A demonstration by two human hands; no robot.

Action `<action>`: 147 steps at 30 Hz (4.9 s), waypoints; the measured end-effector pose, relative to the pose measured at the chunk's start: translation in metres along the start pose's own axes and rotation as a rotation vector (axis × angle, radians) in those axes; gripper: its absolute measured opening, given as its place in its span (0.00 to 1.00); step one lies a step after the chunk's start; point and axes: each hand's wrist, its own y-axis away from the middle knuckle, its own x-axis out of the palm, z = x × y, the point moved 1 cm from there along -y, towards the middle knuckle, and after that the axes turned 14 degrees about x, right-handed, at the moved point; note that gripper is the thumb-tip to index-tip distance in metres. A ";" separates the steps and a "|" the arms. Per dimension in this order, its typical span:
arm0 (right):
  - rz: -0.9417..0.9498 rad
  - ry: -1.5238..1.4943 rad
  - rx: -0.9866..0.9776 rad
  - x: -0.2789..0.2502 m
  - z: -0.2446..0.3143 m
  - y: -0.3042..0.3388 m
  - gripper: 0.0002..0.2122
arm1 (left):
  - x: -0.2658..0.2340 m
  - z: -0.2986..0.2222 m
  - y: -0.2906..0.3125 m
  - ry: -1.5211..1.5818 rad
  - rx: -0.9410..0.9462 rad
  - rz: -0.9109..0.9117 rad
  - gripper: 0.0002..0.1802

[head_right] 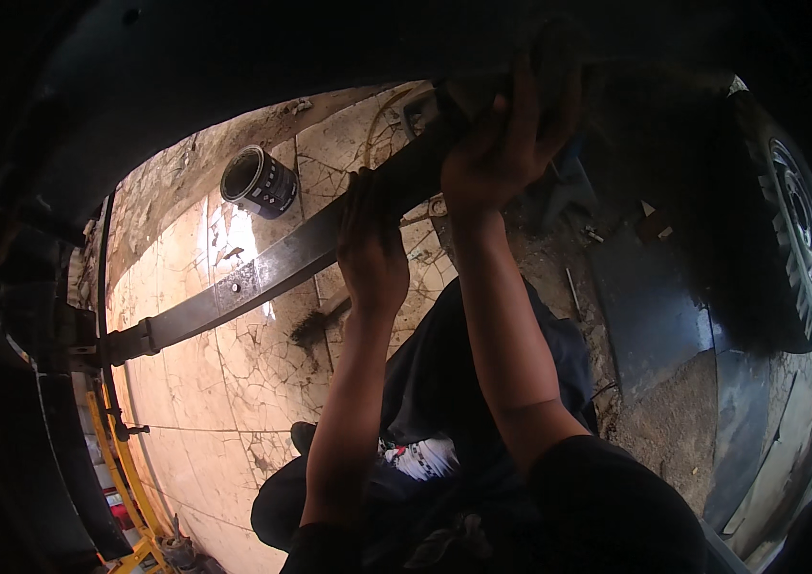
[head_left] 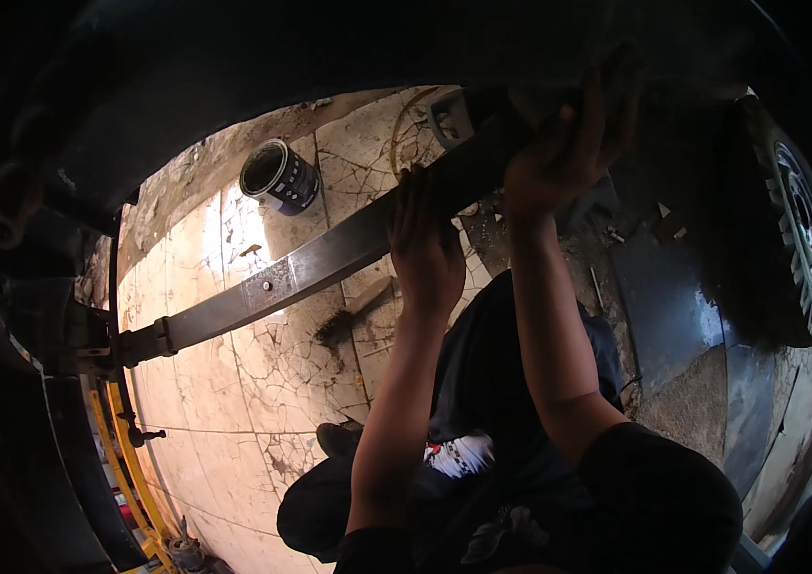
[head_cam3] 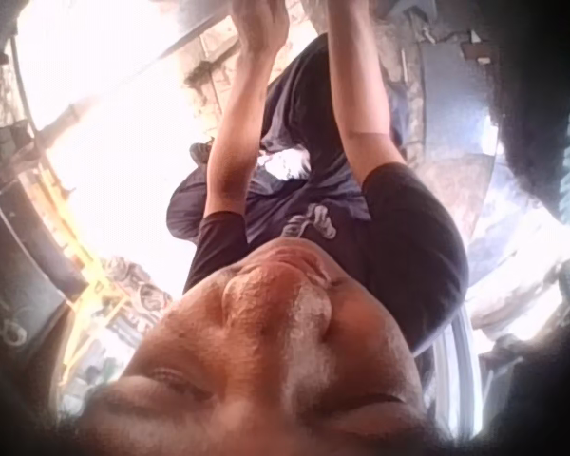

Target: The person scrubs a metal undercarriage beam with a wire brush, then wipes the surface with a cloth. They continue scrubbing and wiping the same area repeatedly.

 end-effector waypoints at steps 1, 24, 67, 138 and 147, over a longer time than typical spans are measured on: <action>-0.015 -0.009 0.002 0.001 -0.001 -0.002 0.19 | -0.004 -0.001 0.000 0.077 -0.061 -0.016 0.31; 0.001 -0.037 -0.010 0.000 -0.005 0.004 0.19 | -0.079 -0.041 0.060 1.299 -0.968 -0.708 0.22; 1.827 0.129 -0.280 0.052 0.268 0.277 0.35 | -0.368 0.217 0.149 -0.894 -0.357 0.240 0.41; 1.637 -0.111 -0.780 0.053 0.249 0.297 0.35 | -0.365 0.207 0.154 -0.970 -0.282 0.222 0.36; 1.722 -0.063 -0.764 0.056 0.249 0.294 0.33 | -0.365 0.201 0.168 -0.914 -0.236 0.217 0.29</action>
